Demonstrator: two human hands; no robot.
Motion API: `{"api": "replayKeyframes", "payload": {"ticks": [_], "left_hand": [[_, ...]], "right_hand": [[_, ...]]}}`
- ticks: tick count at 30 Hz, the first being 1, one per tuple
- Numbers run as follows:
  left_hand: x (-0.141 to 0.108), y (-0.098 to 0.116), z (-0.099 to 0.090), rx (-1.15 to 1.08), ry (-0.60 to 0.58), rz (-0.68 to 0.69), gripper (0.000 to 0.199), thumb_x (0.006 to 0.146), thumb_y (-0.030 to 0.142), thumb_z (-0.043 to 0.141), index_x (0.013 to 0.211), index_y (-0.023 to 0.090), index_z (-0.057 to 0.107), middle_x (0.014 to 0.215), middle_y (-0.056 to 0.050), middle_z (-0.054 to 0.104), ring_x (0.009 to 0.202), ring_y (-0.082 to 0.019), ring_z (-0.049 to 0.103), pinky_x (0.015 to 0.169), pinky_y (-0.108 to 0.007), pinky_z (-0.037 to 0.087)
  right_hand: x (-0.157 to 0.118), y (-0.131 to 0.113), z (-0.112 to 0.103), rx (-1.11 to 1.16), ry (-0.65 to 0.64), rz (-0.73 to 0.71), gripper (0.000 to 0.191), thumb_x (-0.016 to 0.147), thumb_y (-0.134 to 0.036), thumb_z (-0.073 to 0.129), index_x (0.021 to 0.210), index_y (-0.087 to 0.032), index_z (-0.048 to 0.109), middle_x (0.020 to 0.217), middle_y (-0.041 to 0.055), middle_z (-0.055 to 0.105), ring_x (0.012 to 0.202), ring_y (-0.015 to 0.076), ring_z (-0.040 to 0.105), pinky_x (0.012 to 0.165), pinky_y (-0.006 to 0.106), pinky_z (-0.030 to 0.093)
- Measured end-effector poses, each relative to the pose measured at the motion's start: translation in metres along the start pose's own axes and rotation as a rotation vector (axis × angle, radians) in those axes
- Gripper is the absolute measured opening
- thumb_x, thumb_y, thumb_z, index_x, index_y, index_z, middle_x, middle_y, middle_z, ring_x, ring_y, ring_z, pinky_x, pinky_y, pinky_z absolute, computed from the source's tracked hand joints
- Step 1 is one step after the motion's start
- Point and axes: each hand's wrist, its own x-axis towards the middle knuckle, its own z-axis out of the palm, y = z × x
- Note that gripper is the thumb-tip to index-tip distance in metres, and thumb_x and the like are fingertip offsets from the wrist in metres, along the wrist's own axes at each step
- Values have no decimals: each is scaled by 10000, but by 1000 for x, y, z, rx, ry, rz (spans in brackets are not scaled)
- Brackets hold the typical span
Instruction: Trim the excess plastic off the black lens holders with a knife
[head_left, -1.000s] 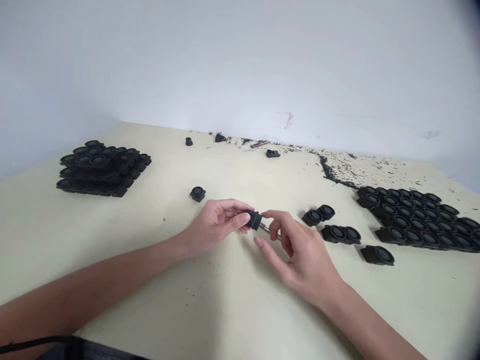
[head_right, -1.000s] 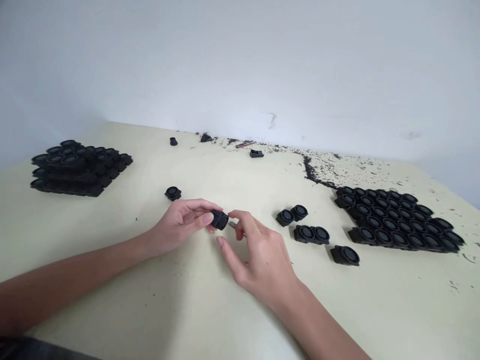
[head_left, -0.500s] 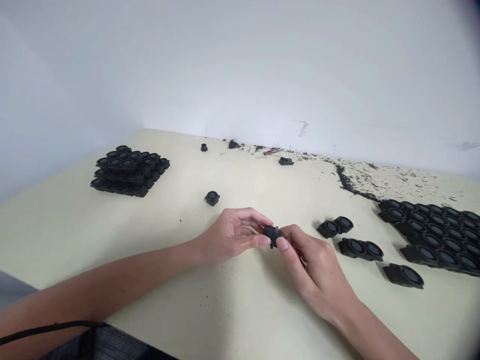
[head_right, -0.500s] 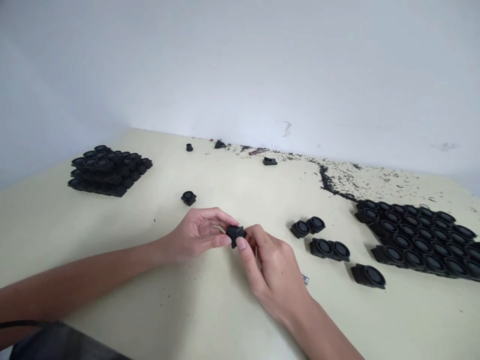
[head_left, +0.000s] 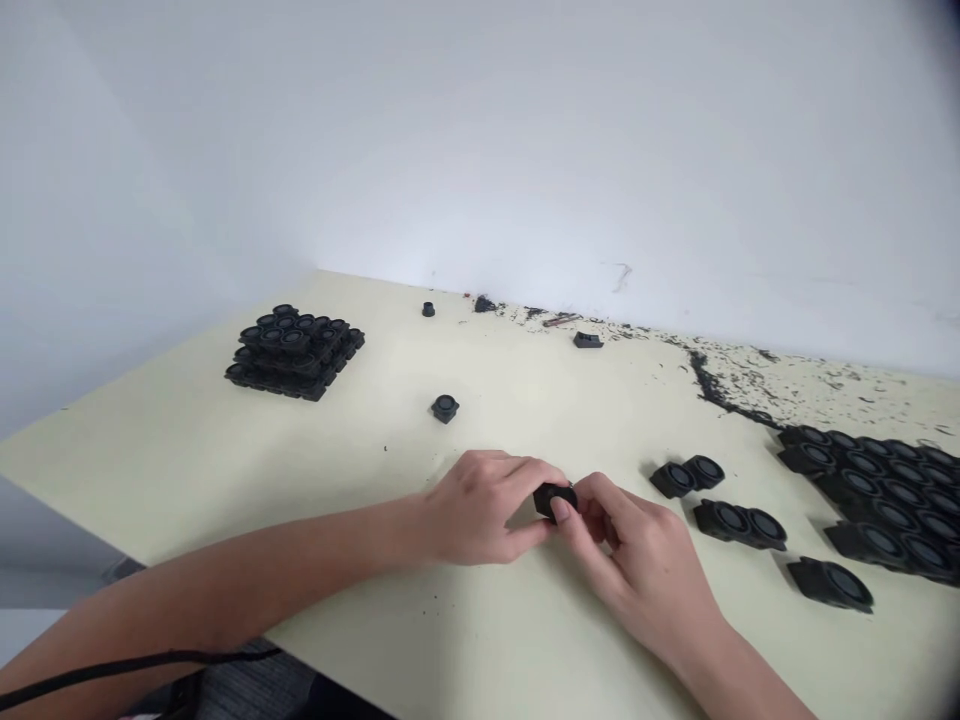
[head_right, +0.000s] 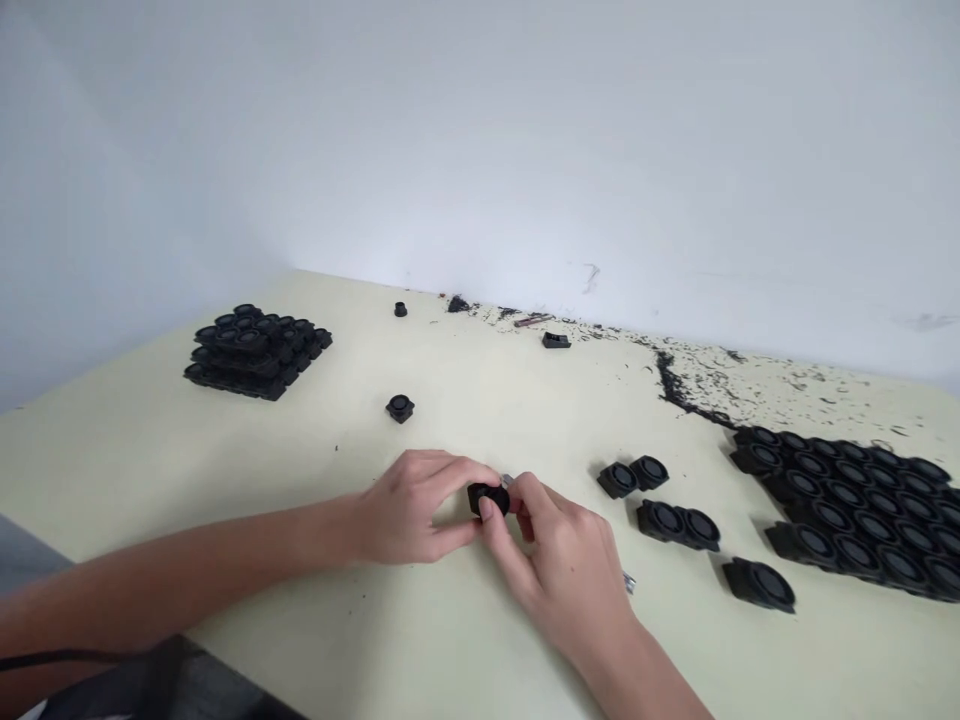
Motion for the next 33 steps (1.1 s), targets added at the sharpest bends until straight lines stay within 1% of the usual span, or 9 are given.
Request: {"api": "replayKeyframes", "payload": {"ticks": [4,8,12,15,17,22,25,28,33], "left_hand": [[1,1,1,86,152,44,247,845,298,663,1049,199,564,899,38,726,741,-130,689,691,-263,543],[4,-5,-2,53,226,-2,391,800,307,699,1129,194,519,953,15,734,777,-140,719,680,-245,566],[10,-20,-11,28,320,-170,724,707,551,743,1249,180,438,939,-17,705,725,-163,694,676,-311,563],[11,-34,-16,129,203,-262,572,752,589,660,1092,149,526,710,10,637,556,-133,604,534,-267,459],[9,-42,-14,175,90,-217,308,806,464,613,896,171,590,576,33,592,468,-117,551,493,-249,381],[7,-49,4,227,-209,-15,219,768,363,599,625,200,564,392,57,474,313,-101,348,433,-240,213],[14,-51,4,207,-329,-85,220,768,392,600,664,200,574,437,58,532,355,-109,407,438,-244,220],[17,-55,-11,184,-345,-119,200,782,397,588,727,211,634,576,26,641,527,-164,576,450,-277,277],[-1,-59,-41,30,-287,84,216,894,369,527,833,208,658,946,-21,719,830,-181,651,630,-317,463]], "right_hand": [[2,-5,-3,-37,72,-75,246,956,-406,541,1083,-196,537,771,-19,591,469,49,475,460,194,392],[11,-9,-5,-54,91,-168,282,969,-366,537,1198,-201,522,776,-15,597,466,45,477,441,178,423],[43,-16,-14,22,118,7,302,926,-426,603,1155,-233,562,788,-5,635,568,72,567,465,157,480],[90,-30,-20,154,137,102,350,867,-462,668,1134,-248,594,865,19,663,634,101,612,415,163,456],[131,-46,-16,267,109,56,334,857,-442,686,1114,-242,611,957,33,675,691,110,634,552,201,547],[237,-102,34,477,-95,-48,304,864,-417,668,1047,-177,629,1025,63,676,800,132,656,604,218,535],[291,-135,80,492,-186,-135,332,830,-348,699,1106,-174,635,1046,52,675,807,124,652,660,232,522],[330,-158,123,486,-270,-190,363,832,-325,692,1175,-211,657,1009,30,685,812,115,649,762,257,515],[360,-170,164,453,-381,-217,257,792,-304,717,1019,-182,725,942,43,702,791,135,629,759,285,490]]}}
